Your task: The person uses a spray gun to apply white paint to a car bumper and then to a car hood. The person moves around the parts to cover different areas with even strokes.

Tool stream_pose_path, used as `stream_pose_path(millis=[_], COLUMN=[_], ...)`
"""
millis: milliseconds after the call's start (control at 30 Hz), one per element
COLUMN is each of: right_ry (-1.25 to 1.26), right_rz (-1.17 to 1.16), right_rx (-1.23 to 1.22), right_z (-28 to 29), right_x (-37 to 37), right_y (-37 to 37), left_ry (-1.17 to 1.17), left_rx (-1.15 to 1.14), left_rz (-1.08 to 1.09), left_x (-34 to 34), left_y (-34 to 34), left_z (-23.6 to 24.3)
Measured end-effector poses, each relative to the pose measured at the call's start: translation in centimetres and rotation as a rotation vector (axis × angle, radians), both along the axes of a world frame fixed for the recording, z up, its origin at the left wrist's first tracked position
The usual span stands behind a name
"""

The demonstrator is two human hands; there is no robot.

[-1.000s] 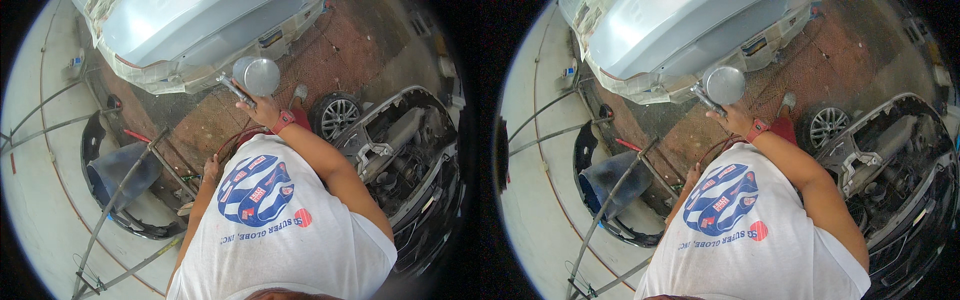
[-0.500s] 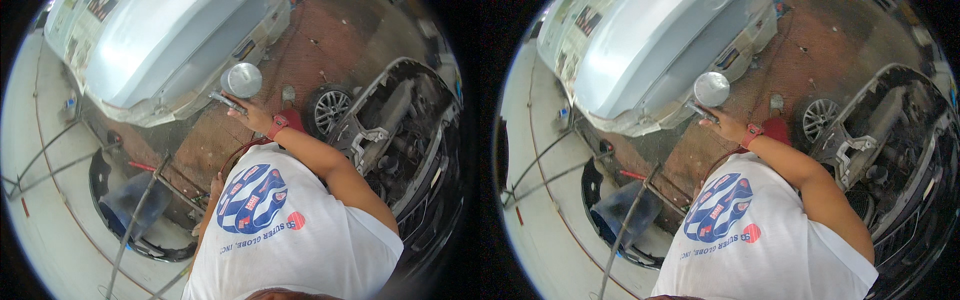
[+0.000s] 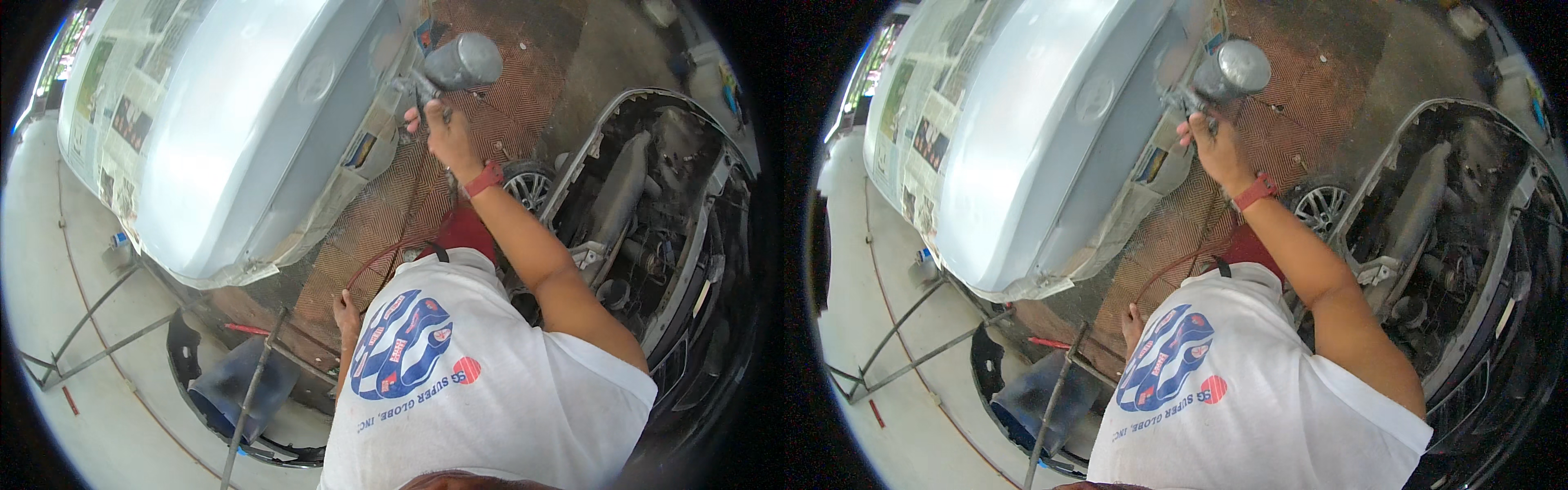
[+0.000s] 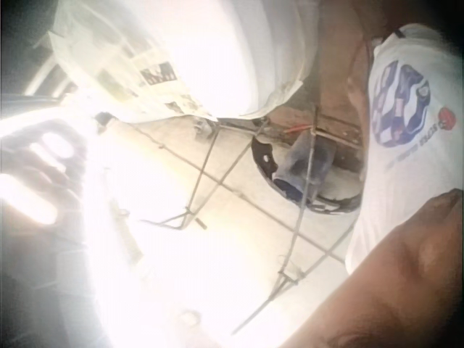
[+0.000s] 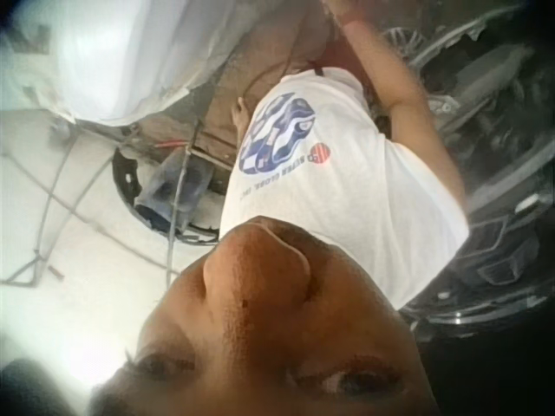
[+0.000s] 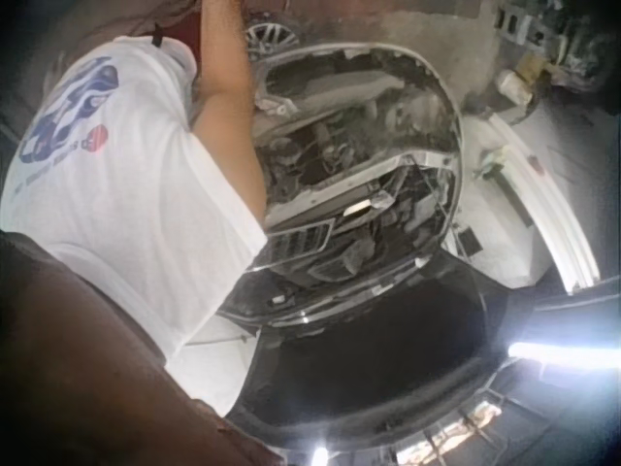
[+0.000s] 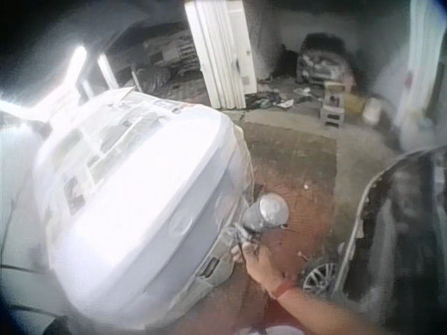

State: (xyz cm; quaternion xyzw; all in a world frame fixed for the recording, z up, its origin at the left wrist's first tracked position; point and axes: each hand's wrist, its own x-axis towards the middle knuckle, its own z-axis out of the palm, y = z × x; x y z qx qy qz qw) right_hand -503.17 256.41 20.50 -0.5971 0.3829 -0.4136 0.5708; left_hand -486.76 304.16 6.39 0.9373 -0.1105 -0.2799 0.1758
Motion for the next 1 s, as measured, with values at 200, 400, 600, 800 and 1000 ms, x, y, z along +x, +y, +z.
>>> stream_pose_path(millis=[200, 400, 600, 800, 1000], right_ry=[0.004, 0.155, 0.25, 0.183, 0.28], right_rz=[0.095, 0.011, -0.046, -0.23, -0.167], right_rx=[-0.004, -0.127, -0.245, -0.405, -0.307], right_z=[3.2, 2.7, 1.0, -1.1, -0.9], right_x=[-3.0, -3.4, -2.8, -1.5, -2.1], right_y=[-14.2, -28.3, -39.4, -47.0, -41.4], left_ry=[-0.003, -0.036, -0.155, -0.144, -0.216], left_rx=[-0.124, -0.14, -0.135, -0.152, -0.167], left_rz=[-0.23, -0.41, -0.533, -0.579, -0.551], left_x=[-1.4, -3.0, -5.6, -6.4, -5.5], left_y=[-15.9, -28.6, -35.2, -39.0, -37.9], left_z=[5.0, 10.6, 14.2, 16.3, 14.8])
